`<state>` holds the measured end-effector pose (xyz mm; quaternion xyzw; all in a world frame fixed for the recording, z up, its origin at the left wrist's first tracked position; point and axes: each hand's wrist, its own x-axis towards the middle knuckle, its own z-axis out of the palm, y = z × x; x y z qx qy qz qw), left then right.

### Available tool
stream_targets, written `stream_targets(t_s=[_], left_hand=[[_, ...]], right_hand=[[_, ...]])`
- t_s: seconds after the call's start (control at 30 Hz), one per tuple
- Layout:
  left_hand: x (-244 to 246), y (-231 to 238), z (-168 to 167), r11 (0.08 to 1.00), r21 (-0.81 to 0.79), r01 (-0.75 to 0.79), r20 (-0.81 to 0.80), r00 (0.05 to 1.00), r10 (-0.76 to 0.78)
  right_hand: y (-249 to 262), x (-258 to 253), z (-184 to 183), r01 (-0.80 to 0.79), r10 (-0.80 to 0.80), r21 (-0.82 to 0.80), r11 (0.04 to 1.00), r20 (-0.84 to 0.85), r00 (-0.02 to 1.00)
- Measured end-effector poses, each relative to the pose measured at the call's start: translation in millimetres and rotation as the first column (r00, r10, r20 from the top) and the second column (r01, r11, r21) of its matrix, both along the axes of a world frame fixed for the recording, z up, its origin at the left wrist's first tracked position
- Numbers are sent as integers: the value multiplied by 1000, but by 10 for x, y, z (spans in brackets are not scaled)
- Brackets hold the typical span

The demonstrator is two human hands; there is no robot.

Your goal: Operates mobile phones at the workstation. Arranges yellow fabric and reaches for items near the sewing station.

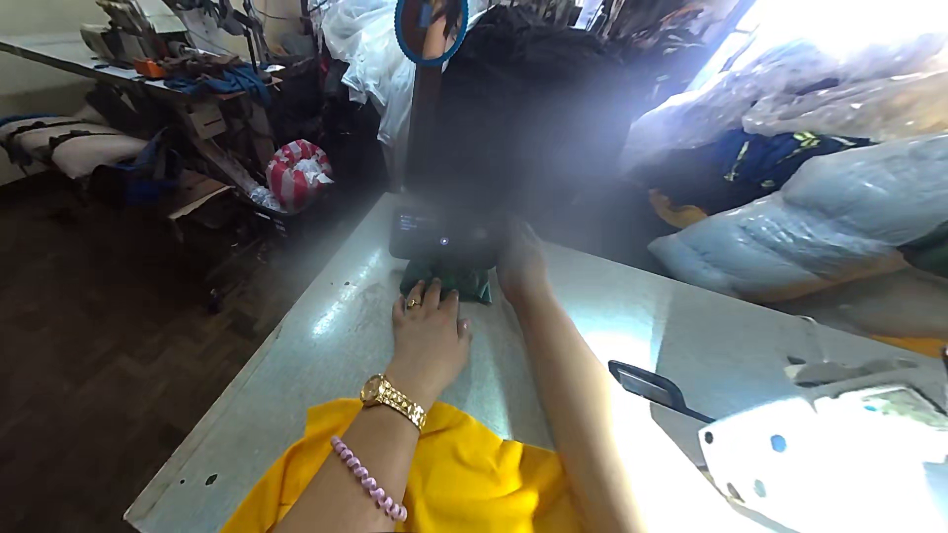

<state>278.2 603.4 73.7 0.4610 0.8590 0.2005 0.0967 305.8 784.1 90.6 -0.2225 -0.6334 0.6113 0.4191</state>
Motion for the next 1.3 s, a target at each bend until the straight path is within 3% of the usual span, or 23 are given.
stream_targets(t_s=[0.53,1.0,1.3], left_hand=[[-2,-6,18,1000,18,-15,37,999,15],[-10,-3,25,999,45,-25,63,998,22],[-63,-25,10,969,231,-93,132,989,64]], right_hand=[[-33,-25,-2,25,-26,-135,991,-9,1000],[-91,14,30,21,-10,-113,993,96,995],[-128,-22,162,12,-4,-54,998,145,989]])
